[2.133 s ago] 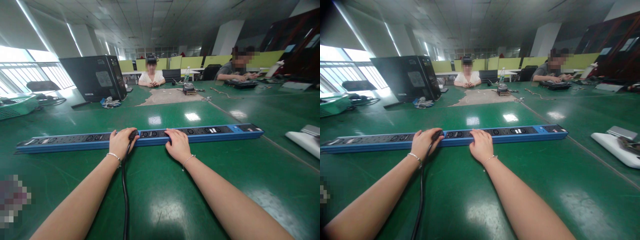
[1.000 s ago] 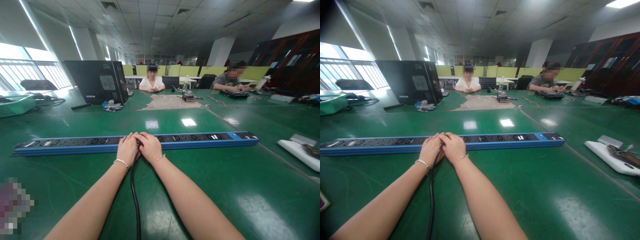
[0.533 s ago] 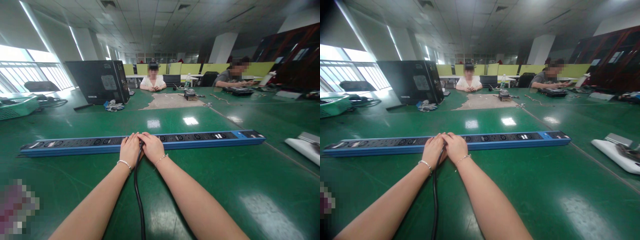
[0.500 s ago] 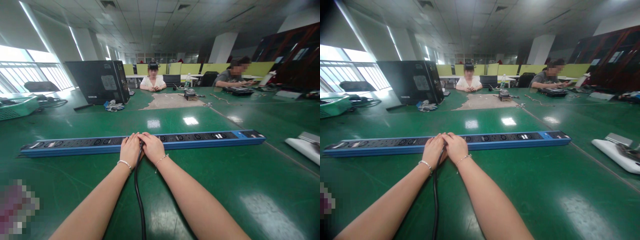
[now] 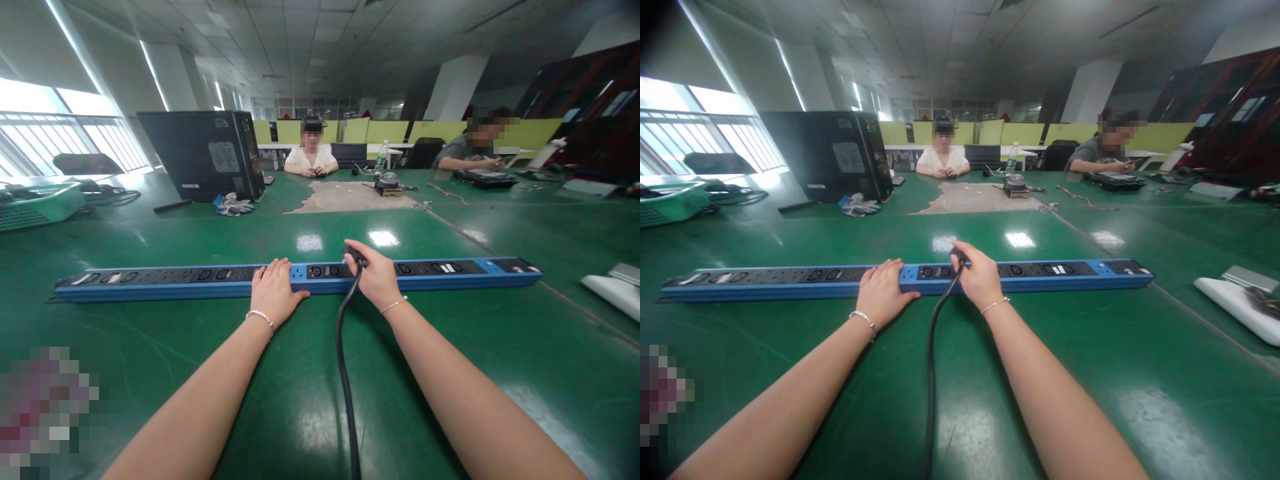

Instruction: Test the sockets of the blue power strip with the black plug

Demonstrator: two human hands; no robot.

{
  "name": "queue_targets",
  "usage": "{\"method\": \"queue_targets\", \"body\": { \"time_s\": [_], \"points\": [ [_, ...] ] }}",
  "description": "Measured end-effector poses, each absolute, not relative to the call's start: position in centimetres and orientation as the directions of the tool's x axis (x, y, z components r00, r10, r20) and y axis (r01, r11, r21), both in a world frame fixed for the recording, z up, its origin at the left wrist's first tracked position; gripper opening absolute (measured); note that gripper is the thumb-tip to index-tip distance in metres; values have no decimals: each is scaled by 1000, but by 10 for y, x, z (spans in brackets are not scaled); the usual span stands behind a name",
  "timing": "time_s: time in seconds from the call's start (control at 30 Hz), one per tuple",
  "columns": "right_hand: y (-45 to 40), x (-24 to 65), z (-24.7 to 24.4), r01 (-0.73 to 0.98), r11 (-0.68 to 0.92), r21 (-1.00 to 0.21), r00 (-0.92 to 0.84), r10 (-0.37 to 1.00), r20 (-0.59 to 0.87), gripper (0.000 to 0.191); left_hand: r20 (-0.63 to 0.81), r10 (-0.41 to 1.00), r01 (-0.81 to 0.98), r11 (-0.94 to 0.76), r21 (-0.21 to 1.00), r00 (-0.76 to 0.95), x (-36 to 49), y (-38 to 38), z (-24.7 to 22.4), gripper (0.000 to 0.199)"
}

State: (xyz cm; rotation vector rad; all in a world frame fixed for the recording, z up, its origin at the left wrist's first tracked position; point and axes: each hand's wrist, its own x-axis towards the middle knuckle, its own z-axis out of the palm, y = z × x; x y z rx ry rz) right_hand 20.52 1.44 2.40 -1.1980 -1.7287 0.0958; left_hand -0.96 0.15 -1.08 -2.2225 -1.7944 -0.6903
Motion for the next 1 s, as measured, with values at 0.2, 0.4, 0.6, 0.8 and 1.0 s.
{"method": "queue_targets", "body": {
  "time_s": [0.2,0.4,0.6,0.8,1.0],
  "points": [
    [14,238,1,690,446,-570,-16,797,604,33,460,876,960,-238,147,146,-10,2,-9,63],
    [16,226,6,729,484,-484,-87,767,635,32,464,874,961,-237,145,146,-9,1,-8,64],
    [17,224,8,755,550,-357,-229,732,642,32,468,872,964,-232,133,145,-9,1,-9,66],
    [19,229,8,736,532,-419,-192,757,624,33,475,868,963,-233,134,143,-10,2,-11,65],
    [18,225,8,767,522,-374,-222,762,608,30,468,871,965,-230,127,146,-9,1,-10,64]
  ]
}}
